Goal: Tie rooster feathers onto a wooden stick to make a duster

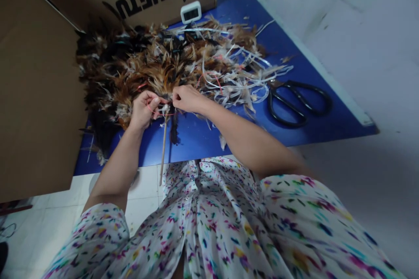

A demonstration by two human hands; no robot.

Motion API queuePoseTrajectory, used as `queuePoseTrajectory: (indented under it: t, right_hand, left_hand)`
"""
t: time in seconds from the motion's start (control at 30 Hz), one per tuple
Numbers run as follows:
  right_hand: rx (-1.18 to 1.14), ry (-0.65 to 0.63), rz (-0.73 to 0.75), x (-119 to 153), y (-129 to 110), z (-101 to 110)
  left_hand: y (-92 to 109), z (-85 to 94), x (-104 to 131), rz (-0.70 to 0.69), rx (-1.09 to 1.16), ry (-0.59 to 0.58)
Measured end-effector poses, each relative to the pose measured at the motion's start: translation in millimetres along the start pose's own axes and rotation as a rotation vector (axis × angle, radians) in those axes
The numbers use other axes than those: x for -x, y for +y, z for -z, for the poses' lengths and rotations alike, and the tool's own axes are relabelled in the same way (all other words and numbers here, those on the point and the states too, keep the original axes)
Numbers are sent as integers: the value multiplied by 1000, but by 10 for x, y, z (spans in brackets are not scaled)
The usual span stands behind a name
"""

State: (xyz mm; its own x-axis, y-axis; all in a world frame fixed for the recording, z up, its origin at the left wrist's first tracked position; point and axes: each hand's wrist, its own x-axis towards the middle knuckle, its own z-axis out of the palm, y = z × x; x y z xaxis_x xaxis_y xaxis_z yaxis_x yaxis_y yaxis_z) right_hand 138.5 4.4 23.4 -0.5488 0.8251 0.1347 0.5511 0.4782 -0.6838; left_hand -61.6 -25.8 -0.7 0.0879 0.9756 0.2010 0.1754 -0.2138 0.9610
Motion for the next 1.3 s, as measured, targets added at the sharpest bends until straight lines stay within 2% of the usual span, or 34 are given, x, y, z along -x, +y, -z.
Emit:
queuePoseTrajectory:
  t: [0.23,0.43,0.6,0.8,1.03,1.1,1.23,1.3]
  right_hand:
    - [-99,44,-17,20,-25,-20]
    - [-122,-18,-52,-2,-22,-39]
    - [-181,-77,-129,-7,-42,-43]
    - [-385,-140,-242,10,-88,-25]
    - [-508,-146,-296,-4,-84,-75]
    - [-541,-131,-311,-16,-67,-93]
    - [-616,65,-269,-34,-48,-79]
    - [-709,115,-223,-38,-51,-57]
  left_hand:
    - [-63,-29,-34,-84,-143,10]
    - [-56,-66,-3,-57,-217,55]
    - [14,-87,57,-160,-414,54]
    - [93,-105,96,-327,-653,16]
    - [85,-134,92,-391,-834,-32]
    - [77,-135,91,-411,-859,-38]
    - [77,-127,99,-428,-849,-22]
    - [83,-122,104,-418,-826,-8]
